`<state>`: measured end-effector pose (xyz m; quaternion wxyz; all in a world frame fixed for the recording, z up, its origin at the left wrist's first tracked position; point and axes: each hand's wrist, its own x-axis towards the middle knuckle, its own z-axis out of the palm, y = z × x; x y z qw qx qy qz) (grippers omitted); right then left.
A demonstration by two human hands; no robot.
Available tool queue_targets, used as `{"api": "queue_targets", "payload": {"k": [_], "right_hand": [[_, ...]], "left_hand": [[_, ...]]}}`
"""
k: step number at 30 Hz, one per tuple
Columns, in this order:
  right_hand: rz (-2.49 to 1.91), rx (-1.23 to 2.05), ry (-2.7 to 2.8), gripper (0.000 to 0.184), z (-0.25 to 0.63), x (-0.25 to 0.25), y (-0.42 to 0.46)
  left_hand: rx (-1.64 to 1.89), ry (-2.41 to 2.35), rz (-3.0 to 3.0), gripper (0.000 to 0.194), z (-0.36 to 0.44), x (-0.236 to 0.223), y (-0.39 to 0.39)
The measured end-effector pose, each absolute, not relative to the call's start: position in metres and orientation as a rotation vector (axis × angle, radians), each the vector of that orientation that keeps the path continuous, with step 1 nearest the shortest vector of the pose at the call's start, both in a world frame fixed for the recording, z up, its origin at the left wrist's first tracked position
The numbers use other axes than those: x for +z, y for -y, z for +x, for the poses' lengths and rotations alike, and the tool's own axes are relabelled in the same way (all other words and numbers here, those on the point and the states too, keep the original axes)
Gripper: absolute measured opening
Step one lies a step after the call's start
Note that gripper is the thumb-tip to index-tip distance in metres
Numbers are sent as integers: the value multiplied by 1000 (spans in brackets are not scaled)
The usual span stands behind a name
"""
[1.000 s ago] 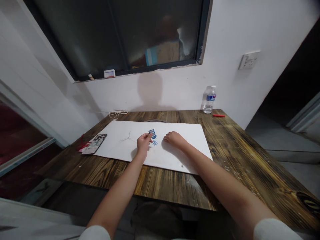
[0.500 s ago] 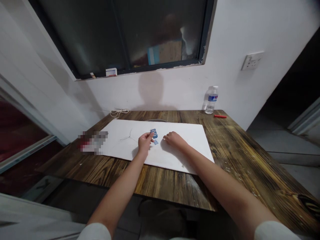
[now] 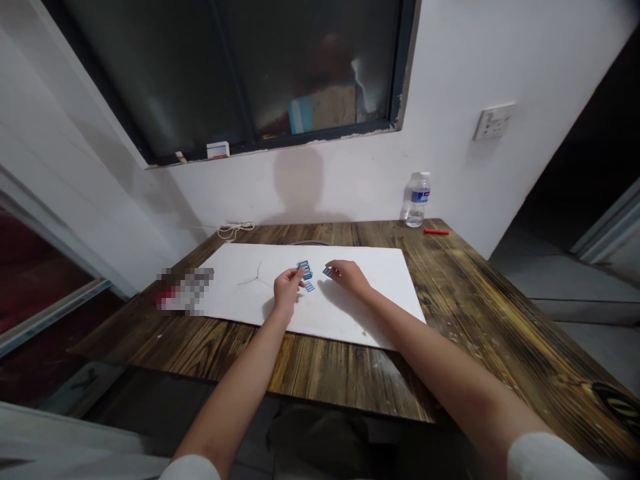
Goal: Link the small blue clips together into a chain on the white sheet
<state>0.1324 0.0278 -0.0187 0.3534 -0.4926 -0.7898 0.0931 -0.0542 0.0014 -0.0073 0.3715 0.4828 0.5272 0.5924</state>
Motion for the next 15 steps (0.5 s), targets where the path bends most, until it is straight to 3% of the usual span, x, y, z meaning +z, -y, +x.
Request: {"api": "queue_targets", "payload": {"k": [4,8,15], "right_hand": [[-1058,649,1660,24,126,-17,-31],[-764,1127,1373,38,115,-12,-30],[-832,1158,1302,35,111,-11,-25]], "left_hand": [[1477,-1381,1246,40,-56,-10,-1],[1401,-1416,1239,40,-56,-11,0],[1389,-1345,1331,35,-53,-6,3]]}}
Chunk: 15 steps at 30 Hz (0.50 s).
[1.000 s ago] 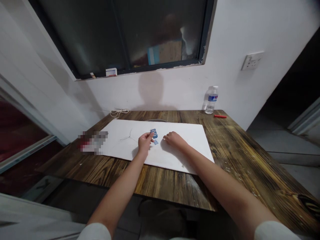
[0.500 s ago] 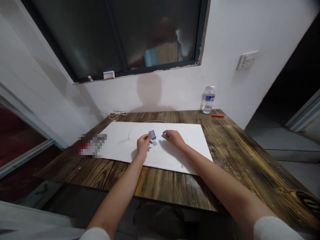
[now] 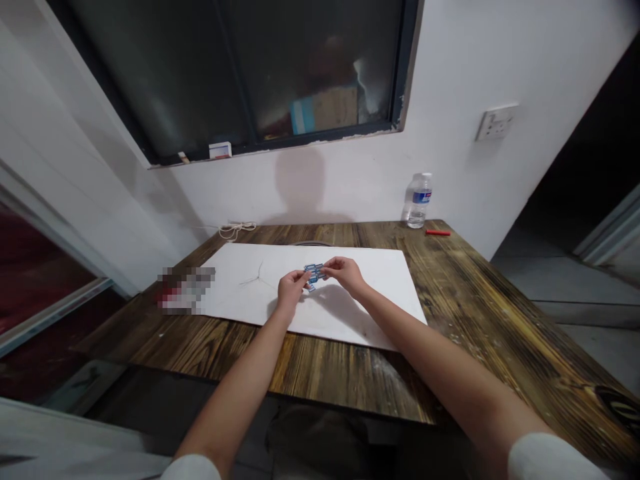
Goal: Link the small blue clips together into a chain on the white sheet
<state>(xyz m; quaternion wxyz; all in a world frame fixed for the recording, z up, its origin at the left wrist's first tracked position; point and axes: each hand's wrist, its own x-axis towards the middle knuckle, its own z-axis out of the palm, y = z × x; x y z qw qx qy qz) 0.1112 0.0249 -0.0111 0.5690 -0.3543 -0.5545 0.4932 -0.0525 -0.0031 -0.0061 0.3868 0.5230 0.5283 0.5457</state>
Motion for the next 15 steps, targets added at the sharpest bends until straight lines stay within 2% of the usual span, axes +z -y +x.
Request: {"api": "queue_targets", "payload": {"k": [5,15], "right_hand": [[-944,1051,1381,31,113,-15,-26],[-956,1053,1456,33,109,-17,-24]], "left_hand": [[1345,-1312,1391,36,-51,-7,4],[1301,-1297,1461,37,-49,-6,5]]}}
